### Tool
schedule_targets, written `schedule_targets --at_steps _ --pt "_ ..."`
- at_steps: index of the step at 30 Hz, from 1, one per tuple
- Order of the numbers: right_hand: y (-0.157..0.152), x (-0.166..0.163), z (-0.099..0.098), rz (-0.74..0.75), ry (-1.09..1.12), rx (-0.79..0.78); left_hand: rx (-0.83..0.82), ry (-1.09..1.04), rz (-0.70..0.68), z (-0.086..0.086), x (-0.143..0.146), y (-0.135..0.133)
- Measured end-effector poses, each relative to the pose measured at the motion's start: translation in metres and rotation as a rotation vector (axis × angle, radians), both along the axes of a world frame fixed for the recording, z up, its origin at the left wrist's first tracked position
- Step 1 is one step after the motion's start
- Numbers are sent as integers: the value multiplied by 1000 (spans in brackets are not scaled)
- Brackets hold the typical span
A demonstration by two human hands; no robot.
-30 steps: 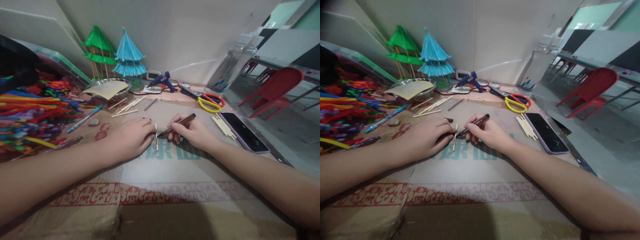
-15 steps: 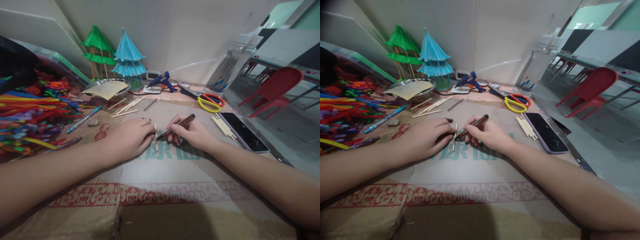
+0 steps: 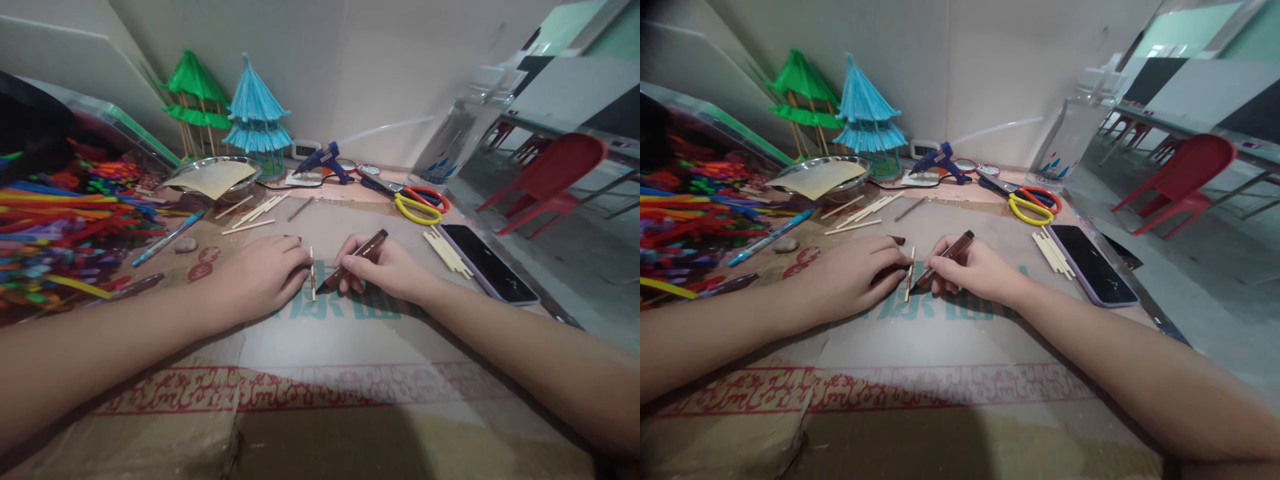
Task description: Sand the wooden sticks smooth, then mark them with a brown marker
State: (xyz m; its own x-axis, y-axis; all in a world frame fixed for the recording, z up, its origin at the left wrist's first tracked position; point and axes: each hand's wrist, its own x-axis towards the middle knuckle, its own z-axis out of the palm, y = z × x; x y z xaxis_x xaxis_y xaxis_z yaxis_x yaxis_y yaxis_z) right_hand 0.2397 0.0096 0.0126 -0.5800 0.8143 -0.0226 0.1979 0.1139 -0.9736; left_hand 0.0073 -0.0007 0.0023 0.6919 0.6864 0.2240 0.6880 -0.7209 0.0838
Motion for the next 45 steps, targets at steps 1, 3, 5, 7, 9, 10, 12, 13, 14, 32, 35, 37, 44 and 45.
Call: schedule_targets --at_steps 1,3,5,7,9,10,12,13,14,32,35,37,44,45 --pt "0 0 0 1 -3 -3 3 1 2 0 0 0" --pt "0 0 -1 -2 -2 4 7 -1 2 0 0 0" --pt "1 0 -2 -11 6 22 7 -1 2 0 0 0" --pt "2 0 -3 -28 8 40 7 1 2 -1 0 0" --pt "2 0 -4 -40 2 48 9 2 2 -1 0 1" --pt "2 0 -4 -43 -2 48 9 3 1 -1 0 1" --pt "0 -1 -3 -51 -10 45 10 4 2 -1 0 1" --pt "-1 -2 -2 -58 -15 44 10 5 2 -1 0 1" --pt "-2 -2 -1 -67 -20 44 11 5 3 -1 0 0" --pt "-5 -3 -3 -7 -3 10 41 -4 -25 -1 -1 0" --pt "-6 -2 -2 21 -10 -7 34 1 -26 -1 -1 0" --pt "-7 -2 -1 16 -11 -11 26 1 -27 0 -1 0" --pt "-4 -3 -3 -30 29 2 31 -7 -27 -2 -2 0" --pt "-4 -3 -3 -20 24 -4 30 -6 -26 -2 -2 0"
